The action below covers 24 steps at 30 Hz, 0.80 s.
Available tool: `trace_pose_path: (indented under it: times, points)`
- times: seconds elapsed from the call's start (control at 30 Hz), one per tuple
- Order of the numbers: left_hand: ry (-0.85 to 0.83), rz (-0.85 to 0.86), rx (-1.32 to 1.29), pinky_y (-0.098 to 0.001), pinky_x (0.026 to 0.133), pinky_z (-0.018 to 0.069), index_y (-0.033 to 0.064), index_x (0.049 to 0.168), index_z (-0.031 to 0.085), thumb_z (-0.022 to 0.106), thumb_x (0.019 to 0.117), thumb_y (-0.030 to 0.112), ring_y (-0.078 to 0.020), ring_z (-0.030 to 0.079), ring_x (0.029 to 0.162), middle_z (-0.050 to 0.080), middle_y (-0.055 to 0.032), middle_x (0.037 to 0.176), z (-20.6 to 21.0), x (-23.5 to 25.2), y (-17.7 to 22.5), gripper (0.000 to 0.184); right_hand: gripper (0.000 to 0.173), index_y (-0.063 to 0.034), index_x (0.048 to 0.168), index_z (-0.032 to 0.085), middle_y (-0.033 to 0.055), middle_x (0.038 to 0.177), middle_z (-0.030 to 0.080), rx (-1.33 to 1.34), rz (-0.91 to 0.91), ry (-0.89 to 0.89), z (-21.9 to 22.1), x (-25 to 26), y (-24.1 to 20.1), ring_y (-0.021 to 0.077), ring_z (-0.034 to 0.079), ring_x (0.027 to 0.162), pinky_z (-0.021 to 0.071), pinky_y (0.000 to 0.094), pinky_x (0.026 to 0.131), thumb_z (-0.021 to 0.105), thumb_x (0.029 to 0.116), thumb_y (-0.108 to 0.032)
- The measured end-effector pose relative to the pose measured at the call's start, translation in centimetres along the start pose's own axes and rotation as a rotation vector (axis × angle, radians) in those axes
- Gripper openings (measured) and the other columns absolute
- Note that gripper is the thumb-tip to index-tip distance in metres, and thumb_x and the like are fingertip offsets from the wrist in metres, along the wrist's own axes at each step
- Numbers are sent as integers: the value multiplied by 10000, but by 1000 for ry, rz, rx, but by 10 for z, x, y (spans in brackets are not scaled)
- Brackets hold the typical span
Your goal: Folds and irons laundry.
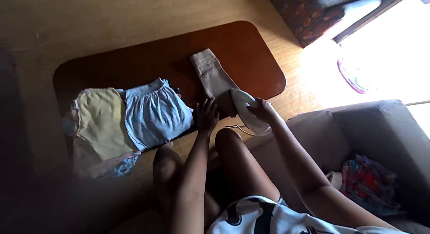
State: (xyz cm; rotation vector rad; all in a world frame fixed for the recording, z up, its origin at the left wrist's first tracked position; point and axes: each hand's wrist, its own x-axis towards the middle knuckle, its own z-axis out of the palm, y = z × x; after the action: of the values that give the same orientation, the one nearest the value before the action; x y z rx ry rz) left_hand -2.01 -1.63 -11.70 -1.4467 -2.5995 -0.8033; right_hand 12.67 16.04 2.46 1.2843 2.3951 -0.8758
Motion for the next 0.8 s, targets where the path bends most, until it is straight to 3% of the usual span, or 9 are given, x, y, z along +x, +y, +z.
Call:
trace_pose_path:
  times: [0.17, 0.33, 0.43, 0.6, 0.67, 0.8]
  points:
    - [-158, -61, -48, -675, 1209, 150, 148, 1288, 687, 531, 1016, 217, -320, 369, 1502, 521, -53, 1543, -3, 5, 1, 322, 464, 28, 1286, 615, 292, 1199, 659, -4, -32, 37, -12, 53, -48, 469, 628, 1166, 482, 670, 973, 668, 1000, -333]
    - [-90, -47, -59, -666, 1201, 191, 166, 1280, 696, 539, 1010, 211, -308, 419, 1476, 549, -48, 1518, -5, 5, 1, 315, 433, 45, 1265, 614, 298, 1221, 648, -12, -103, 11, -25, 91, -81, 458, 623, 1181, 481, 655, 979, 649, 1012, -305]
    - [-125, -53, -53, -651, 1217, 173, 180, 1318, 673, 495, 1029, 227, -294, 383, 1498, 520, -32, 1546, -4, 3, 0, 342, 425, 41, 1263, 617, 301, 1192, 657, -18, -108, 7, -21, 74, -56, 468, 635, 1150, 484, 667, 968, 665, 1003, -291]
    - [-32, -11, -14, -651, 1171, 272, 150, 1240, 719, 532, 1010, 202, -319, 486, 1423, 588, -46, 1479, -1, 1, -2, 301, 411, 7, 1293, 616, 283, 1106, 685, 5, -30, 8, -3, -7, 10, 461, 671, 1054, 509, 665, 920, 675, 1004, -279]
    - [-33, -12, -29, -636, 1179, 265, 179, 1280, 696, 510, 1017, 246, -327, 451, 1448, 549, -47, 1519, 0, 1, -3, 329, 394, 5, 1259, 622, 273, 1061, 687, 11, 21, -26, 2, -44, 41, 445, 678, 1012, 519, 654, 895, 676, 1007, -293]
    - [-95, 60, -48, -684, 1183, 200, 187, 1400, 619, 659, 922, 479, -427, 297, 1518, 438, -116, 1601, -5, 3, -1, 562, 458, 10, 1299, 604, 263, 1130, 679, 29, 163, -114, -6, -107, 94, 407, 666, 1079, 498, 607, 969, 676, 1009, -336]
